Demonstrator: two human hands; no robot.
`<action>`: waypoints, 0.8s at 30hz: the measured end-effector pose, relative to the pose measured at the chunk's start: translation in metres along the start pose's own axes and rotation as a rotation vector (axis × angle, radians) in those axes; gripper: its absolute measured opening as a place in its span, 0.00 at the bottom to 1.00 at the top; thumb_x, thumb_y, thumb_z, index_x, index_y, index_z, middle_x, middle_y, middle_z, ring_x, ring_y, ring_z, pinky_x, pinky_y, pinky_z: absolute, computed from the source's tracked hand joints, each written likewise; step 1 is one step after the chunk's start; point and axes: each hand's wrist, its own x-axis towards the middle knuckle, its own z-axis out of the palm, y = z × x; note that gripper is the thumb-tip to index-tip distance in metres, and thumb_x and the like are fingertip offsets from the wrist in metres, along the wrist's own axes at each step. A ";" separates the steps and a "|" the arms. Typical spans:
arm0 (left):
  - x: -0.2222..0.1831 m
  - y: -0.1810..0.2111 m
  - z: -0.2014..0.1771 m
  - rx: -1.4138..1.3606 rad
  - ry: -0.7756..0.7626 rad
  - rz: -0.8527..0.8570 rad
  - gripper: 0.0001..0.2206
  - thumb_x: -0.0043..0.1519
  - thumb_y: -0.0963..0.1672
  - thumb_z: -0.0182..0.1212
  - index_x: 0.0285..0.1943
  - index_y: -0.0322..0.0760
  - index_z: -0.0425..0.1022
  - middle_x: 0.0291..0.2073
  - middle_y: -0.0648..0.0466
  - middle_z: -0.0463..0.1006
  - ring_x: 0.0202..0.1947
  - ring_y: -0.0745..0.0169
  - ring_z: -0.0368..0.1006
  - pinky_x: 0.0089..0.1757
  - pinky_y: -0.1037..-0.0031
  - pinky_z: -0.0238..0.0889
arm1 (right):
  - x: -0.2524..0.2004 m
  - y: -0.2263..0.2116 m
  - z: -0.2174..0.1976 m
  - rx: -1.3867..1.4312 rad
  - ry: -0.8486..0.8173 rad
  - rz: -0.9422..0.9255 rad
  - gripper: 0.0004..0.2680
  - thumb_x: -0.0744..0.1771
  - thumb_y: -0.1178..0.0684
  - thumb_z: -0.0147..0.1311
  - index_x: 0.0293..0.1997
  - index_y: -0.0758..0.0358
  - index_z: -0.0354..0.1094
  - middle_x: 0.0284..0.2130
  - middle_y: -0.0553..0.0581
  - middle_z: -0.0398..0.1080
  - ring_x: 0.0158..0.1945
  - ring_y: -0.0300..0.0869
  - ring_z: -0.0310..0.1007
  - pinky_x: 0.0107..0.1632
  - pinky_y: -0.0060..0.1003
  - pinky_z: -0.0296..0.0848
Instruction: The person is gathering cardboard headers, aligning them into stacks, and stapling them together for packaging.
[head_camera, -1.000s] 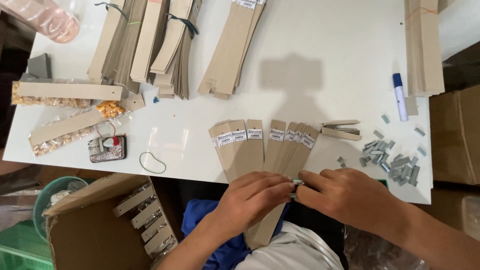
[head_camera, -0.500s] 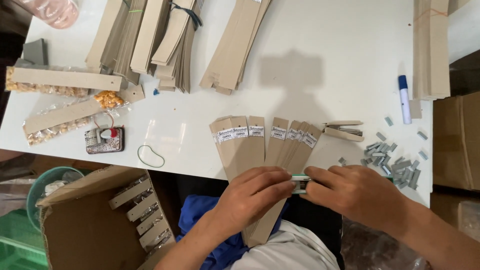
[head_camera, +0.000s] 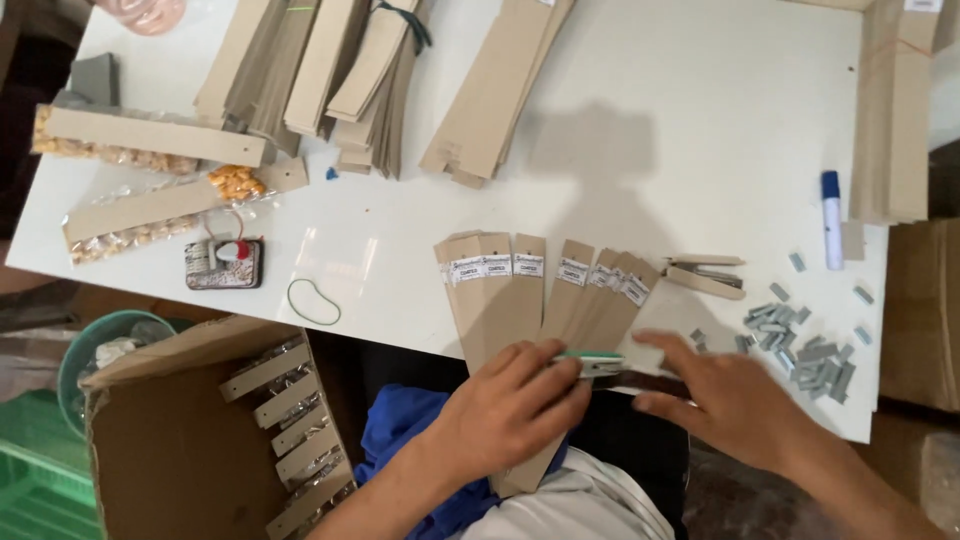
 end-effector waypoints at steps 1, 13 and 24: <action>-0.003 0.003 0.000 0.054 -0.033 0.035 0.03 0.70 0.37 0.57 0.49 0.27 0.73 0.46 0.40 0.76 0.50 0.40 0.75 0.46 0.59 0.70 | 0.004 0.010 0.017 0.425 -0.111 0.051 0.20 0.63 0.33 0.52 0.59 0.44 0.67 0.29 0.43 0.80 0.32 0.38 0.79 0.34 0.35 0.74; -0.086 -0.013 0.064 -0.476 0.046 -0.785 0.16 0.65 0.46 0.57 0.58 0.33 0.68 0.51 0.44 0.72 0.54 0.46 0.70 0.56 0.60 0.63 | 0.044 -0.010 0.095 2.060 -0.045 -0.079 0.20 0.66 0.41 0.54 0.55 0.70 0.61 0.50 0.80 0.73 0.44 0.65 0.78 0.46 0.59 0.78; -0.109 -0.038 0.074 -0.073 -0.152 -1.415 0.41 0.60 0.57 0.64 0.78 0.42 0.49 0.58 0.43 0.66 0.49 0.25 0.75 0.46 0.45 0.74 | 0.167 -0.053 0.009 1.255 0.283 -0.103 0.16 0.66 0.46 0.64 0.57 0.60 0.68 0.37 0.52 0.70 0.40 0.40 0.71 0.49 0.40 0.71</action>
